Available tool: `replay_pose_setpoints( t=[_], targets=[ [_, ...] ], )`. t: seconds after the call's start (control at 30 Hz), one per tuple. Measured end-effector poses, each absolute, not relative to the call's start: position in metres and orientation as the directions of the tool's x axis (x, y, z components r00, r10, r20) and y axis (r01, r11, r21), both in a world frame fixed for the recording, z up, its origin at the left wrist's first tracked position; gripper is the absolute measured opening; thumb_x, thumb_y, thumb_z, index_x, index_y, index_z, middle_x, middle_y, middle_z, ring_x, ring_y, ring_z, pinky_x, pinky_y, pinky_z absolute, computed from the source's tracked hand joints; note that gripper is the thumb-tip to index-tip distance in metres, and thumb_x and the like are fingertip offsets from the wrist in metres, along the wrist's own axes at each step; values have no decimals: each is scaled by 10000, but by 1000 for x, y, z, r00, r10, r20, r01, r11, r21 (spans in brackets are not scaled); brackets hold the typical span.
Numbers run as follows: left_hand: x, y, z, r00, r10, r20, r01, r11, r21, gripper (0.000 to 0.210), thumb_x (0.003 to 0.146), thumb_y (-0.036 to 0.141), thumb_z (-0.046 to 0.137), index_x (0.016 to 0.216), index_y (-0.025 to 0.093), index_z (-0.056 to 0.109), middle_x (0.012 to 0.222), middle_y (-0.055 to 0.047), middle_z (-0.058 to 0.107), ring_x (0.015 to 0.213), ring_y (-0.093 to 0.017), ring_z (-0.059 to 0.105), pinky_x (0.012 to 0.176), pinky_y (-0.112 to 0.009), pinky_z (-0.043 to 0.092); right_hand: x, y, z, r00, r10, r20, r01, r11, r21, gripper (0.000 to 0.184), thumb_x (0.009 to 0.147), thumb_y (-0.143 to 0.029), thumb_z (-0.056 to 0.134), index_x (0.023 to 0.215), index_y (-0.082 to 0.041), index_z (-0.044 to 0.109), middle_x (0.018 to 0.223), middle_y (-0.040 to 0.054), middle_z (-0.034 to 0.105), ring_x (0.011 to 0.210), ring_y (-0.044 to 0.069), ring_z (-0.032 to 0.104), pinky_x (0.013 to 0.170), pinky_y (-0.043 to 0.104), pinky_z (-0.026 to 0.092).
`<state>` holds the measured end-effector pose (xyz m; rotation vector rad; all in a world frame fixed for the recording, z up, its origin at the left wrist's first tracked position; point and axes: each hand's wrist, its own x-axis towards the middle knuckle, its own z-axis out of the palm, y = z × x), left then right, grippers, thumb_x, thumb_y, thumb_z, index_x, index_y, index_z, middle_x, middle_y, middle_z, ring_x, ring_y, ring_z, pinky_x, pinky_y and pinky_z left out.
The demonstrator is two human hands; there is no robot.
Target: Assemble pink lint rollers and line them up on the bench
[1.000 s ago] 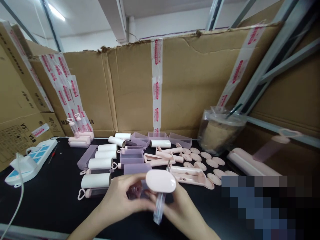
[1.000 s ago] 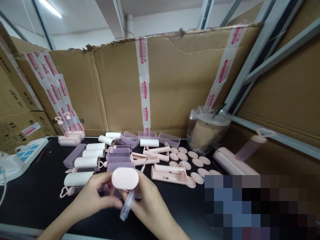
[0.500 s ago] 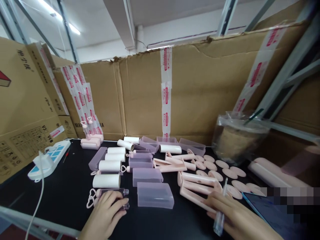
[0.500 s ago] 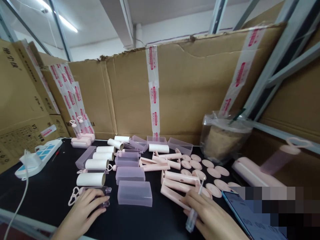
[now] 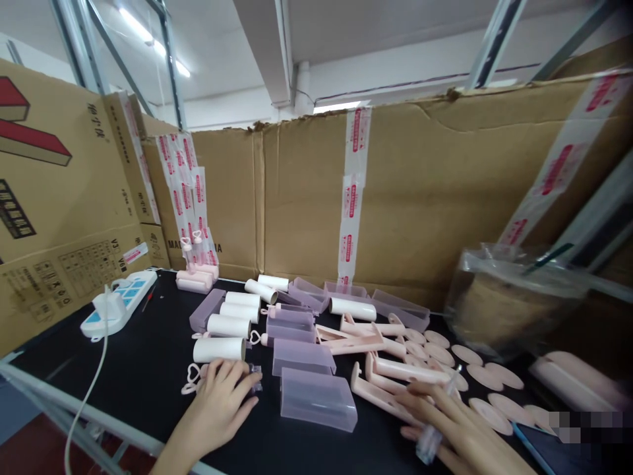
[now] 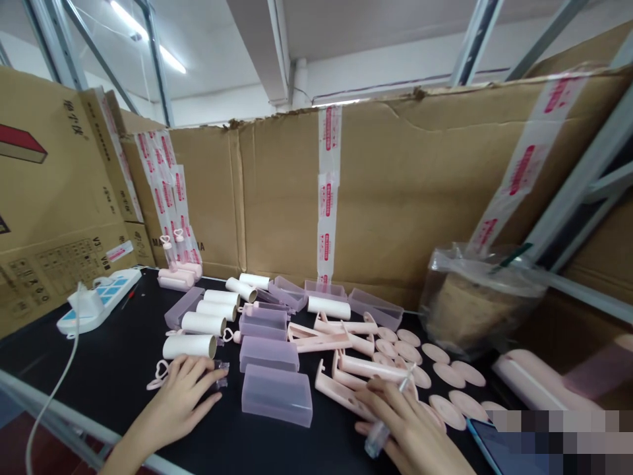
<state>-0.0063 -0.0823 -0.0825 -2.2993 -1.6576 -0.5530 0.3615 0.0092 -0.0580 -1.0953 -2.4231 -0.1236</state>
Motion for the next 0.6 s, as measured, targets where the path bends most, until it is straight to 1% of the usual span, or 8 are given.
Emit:
replay_pose_setpoints(
  t=[0.07, 0.13, 0.2, 0.3, 0.4, 0.47, 0.53, 0.6],
  targets=[
    [-6, -85, -85, 272, 849, 453, 954, -298, -15, 360, 866, 247, 476, 1223, 283, 495, 1066, -59, 550, 976, -237, 483, 890, -422, 366, 367, 11, -63, -632, 652, 419, 697, 715, -61, 376, 773, -263, 562, 1140, -321, 621, 1127, 72, 639, 1018, 293, 617, 755, 363, 550],
    [-8, -86, -86, 263, 847, 462, 958, -286, -21, 356, 873, 284, 472, 1228, 300, 497, 1077, -61, 543, 968, -232, 489, 866, -400, 394, 370, 10, -66, -626, 633, 456, 695, 718, -43, 426, 795, -276, 540, 1216, -339, 558, 1184, 74, 603, 1060, 304, 593, 773, 392, 544],
    [-9, -87, -87, 267, 847, 459, 956, -295, -13, 370, 869, 332, 479, 1239, 311, 491, 1088, -64, 538, 964, -231, 490, 849, -387, 415, 369, 5, -66, -599, 615, 514, 698, 715, -41, 426, 805, -314, 538, 1230, -336, 541, 1182, 83, 595, 1074, 312, 581, 784, 411, 537],
    [-9, -89, -84, 303, 854, 423, 941, -337, 7, 419, 851, 384, 502, 1263, 318, 466, 1115, -65, 534, 980, -241, 484, 858, -403, 416, 364, -5, -61, -569, 599, 563, 686, 724, -77, 366, 819, -322, 536, 1183, -325, 573, 1145, 82, 604, 1083, 299, 574, 825, 406, 521],
    [-9, -91, -80, 329, 859, 392, 928, -371, 33, 448, 835, 398, 524, 1271, 329, 451, 1143, -58, 529, 1008, -250, 475, 875, -415, 402, 358, -17, -52, -545, 593, 592, 660, 739, -133, 298, 826, -307, 534, 1116, -320, 603, 1104, 67, 617, 1055, 267, 595, 815, 354, 530],
    [-9, -90, -78, 329, 862, 386, 925, -376, 51, 477, 821, 407, 543, 1280, 335, 438, 1159, -53, 525, 1016, -248, 474, 877, -405, 397, 358, -25, -49, -485, 595, 641, 651, 735, -190, 284, 847, -319, 504, 1116, -317, 591, 1123, 65, 608, 1062, 255, 591, 812, 333, 530],
    [-10, -88, -81, 326, 855, 403, 926, -375, 49, 533, 783, 449, 581, 1284, 339, 433, 1164, -49, 529, 1010, -248, 480, 872, -390, 396, 369, -31, -56, -375, 620, 689, 637, 712, -294, 320, 885, -335, 428, 1181, -301, 542, 1140, 82, 602, 1149, 268, 527, 882, 375, 494],
    [-13, -85, -87, 339, 827, 448, 922, -387, 16, 638, 696, 546, 631, 1269, 323, 459, 1140, -55, 548, 983, -253, 494, 857, -378, 398, 395, -37, -77, -215, 652, 727, 633, 660, -404, 366, 904, -352, 378, 1242, -277, 496, 1082, 103, 626, 1232, 287, 439, 966, 446, 422]
  ],
)
